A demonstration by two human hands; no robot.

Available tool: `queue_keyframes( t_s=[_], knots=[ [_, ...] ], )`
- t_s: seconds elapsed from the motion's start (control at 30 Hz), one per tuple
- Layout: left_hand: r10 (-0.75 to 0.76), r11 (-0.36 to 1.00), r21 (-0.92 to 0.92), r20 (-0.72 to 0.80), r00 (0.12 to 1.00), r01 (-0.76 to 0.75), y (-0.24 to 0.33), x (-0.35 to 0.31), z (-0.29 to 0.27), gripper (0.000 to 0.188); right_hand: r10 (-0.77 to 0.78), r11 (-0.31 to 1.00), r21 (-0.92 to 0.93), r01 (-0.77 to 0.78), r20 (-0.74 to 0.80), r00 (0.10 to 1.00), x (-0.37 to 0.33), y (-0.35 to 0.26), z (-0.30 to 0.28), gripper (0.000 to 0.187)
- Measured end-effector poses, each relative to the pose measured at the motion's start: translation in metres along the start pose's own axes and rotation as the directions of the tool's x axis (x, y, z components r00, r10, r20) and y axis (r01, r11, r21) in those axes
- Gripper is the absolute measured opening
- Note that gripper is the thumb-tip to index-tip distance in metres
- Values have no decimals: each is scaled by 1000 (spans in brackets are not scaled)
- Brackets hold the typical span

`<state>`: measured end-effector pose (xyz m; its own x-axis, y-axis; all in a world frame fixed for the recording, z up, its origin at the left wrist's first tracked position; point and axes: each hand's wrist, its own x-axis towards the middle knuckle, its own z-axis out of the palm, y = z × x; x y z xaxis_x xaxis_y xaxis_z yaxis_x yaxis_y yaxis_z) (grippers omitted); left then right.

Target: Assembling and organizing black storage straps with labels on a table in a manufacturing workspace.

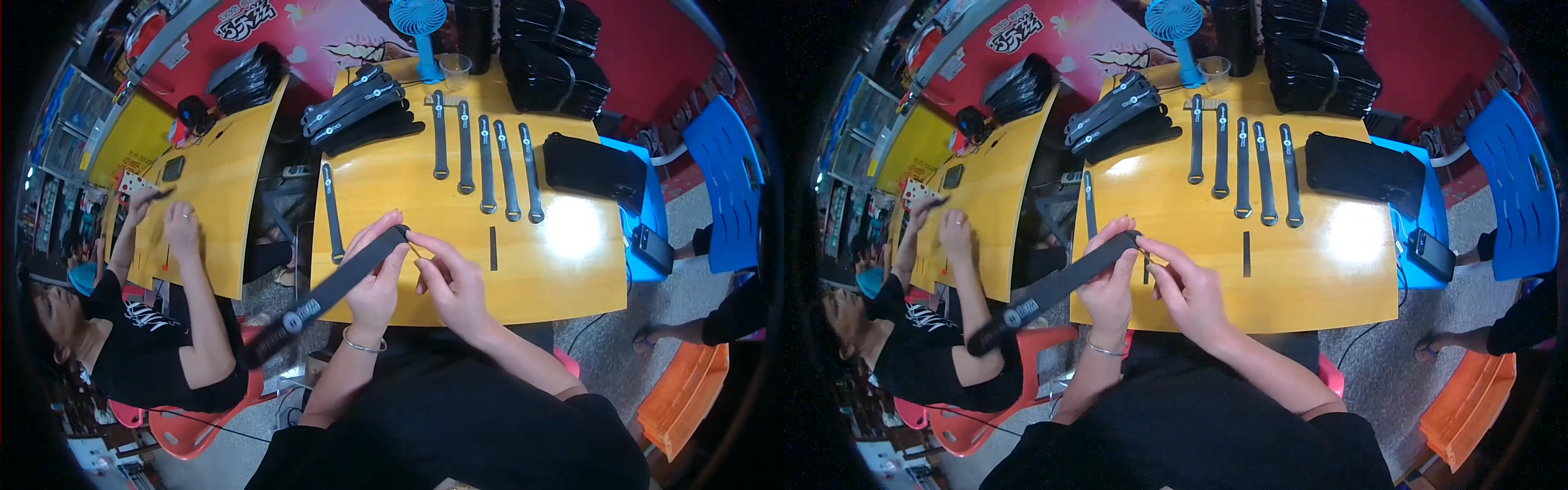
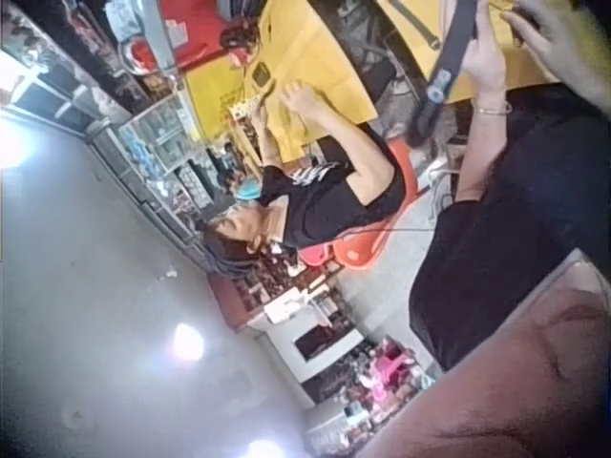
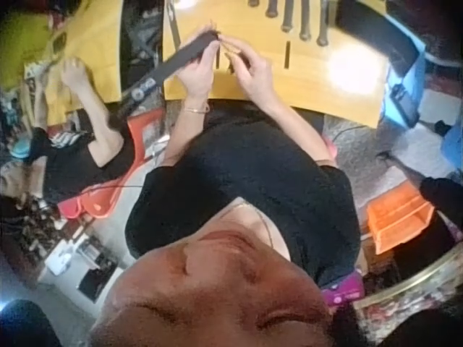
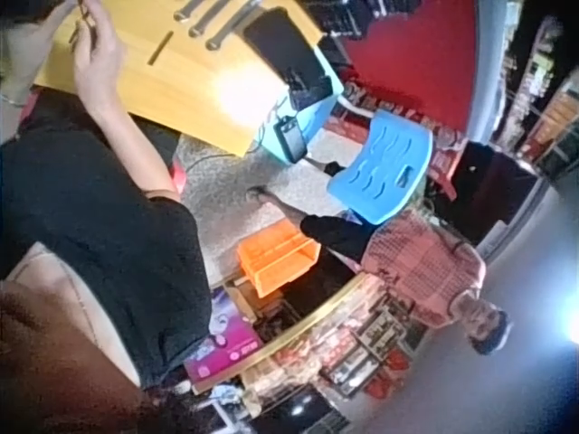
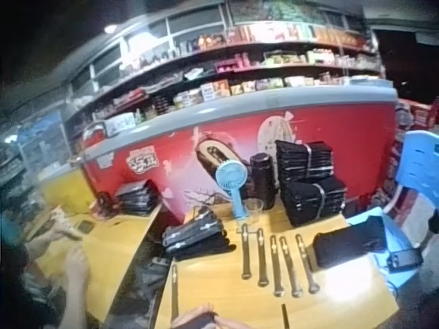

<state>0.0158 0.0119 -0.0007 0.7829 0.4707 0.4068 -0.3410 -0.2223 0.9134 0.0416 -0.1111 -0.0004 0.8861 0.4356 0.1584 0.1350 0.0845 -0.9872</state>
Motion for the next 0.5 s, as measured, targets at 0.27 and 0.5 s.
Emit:
queue_keyframes(
  t_s=[0.27,0.5],
  knots=[
    [75,997,33,6,997,-75,3,0,3,28,-10,1000,1,10,-34,999,-1,-1,3,37],
    [-51,979,-197,9,999,52,3,2,5,38,-22,1000,-7,22,-44,999,6,-4,4,35]
  ],
)
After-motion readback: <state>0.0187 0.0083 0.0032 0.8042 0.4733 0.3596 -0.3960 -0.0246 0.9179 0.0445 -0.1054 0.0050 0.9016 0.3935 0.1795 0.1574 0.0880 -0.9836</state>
